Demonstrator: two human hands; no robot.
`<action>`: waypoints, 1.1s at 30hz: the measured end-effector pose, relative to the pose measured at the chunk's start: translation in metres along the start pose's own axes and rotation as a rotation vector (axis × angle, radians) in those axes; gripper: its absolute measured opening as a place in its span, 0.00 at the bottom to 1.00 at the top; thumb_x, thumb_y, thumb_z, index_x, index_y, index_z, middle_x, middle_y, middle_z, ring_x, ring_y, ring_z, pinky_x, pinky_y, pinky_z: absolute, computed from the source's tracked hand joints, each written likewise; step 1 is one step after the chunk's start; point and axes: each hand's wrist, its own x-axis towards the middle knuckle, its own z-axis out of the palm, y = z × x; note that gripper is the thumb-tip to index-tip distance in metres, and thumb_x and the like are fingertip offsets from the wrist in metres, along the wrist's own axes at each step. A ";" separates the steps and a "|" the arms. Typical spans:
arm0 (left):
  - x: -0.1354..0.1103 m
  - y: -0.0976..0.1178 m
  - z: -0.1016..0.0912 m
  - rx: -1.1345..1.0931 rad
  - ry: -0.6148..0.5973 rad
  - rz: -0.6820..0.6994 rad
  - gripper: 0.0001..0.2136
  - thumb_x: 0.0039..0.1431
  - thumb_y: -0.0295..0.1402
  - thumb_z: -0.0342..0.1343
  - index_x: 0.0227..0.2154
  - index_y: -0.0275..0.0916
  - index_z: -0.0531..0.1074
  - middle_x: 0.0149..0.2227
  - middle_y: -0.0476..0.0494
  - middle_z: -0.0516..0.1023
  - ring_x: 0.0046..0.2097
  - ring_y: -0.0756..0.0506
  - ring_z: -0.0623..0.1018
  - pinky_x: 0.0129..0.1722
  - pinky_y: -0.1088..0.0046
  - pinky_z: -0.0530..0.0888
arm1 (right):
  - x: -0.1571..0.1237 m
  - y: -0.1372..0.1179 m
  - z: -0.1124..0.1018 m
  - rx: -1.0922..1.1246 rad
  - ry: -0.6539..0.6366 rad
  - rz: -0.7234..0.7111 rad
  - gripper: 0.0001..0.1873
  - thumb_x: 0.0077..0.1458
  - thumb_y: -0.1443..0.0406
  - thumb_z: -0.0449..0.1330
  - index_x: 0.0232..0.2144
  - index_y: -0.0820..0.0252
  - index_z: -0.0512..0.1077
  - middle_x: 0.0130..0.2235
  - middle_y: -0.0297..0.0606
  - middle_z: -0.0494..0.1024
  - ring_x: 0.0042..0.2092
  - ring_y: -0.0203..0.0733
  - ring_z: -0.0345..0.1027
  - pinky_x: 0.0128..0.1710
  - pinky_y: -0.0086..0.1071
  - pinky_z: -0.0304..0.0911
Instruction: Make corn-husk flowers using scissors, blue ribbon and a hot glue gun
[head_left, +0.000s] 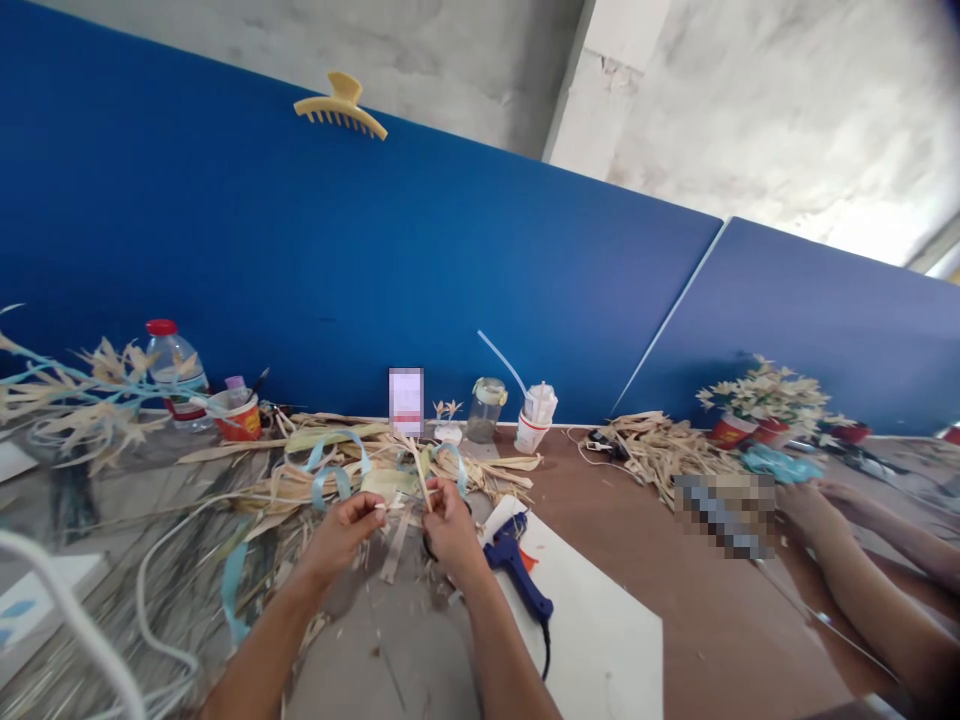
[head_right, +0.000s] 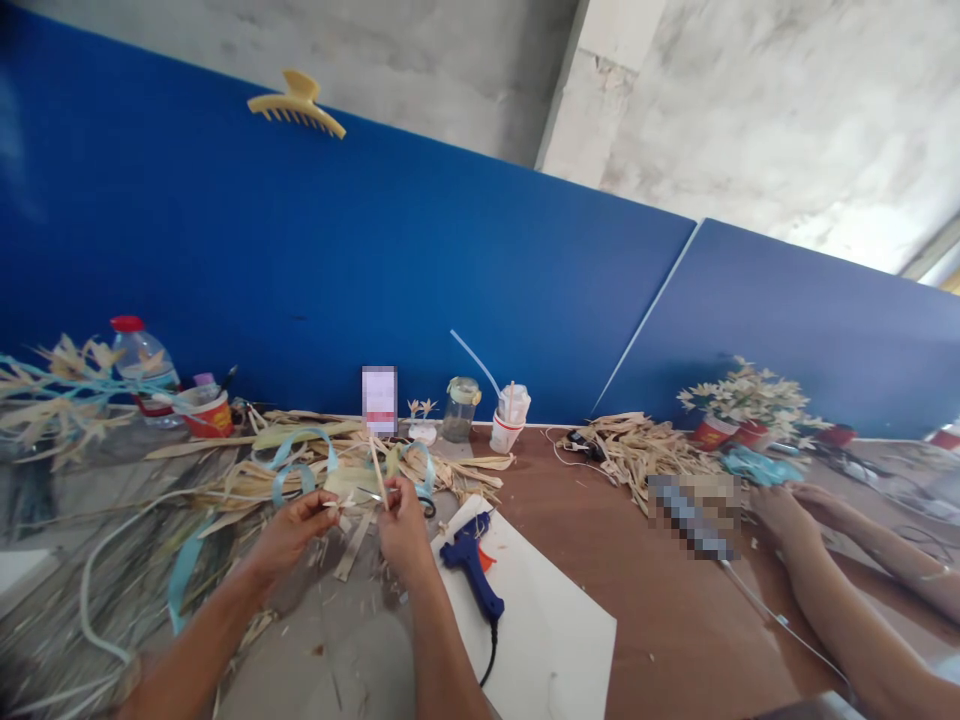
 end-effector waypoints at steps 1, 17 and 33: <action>0.000 0.001 0.000 -0.002 -0.007 -0.003 0.16 0.37 0.44 0.64 0.25 0.37 0.71 0.21 0.52 0.70 0.25 0.50 0.65 0.28 0.73 0.60 | 0.000 -0.001 -0.001 -0.046 -0.021 -0.019 0.10 0.47 0.67 0.54 0.35 0.60 0.67 0.23 0.27 0.63 0.25 0.34 0.57 0.26 0.26 0.55; -0.004 0.004 0.004 0.062 -0.073 0.053 0.12 0.42 0.41 0.61 0.24 0.38 0.72 0.22 0.52 0.70 0.27 0.49 0.66 0.30 0.73 0.63 | -0.012 -0.018 0.003 0.012 -0.204 0.077 0.16 0.55 0.63 0.50 0.43 0.60 0.72 0.22 0.28 0.64 0.19 0.31 0.50 0.20 0.26 0.51; -0.009 0.006 0.007 0.215 -0.125 0.110 0.10 0.45 0.42 0.59 0.23 0.40 0.73 0.23 0.50 0.71 0.29 0.46 0.69 0.32 0.72 0.66 | -0.019 -0.039 -0.012 -0.073 -0.378 0.273 0.25 0.59 0.57 0.48 0.12 0.57 0.63 0.11 0.27 0.57 0.14 0.30 0.48 0.17 0.25 0.44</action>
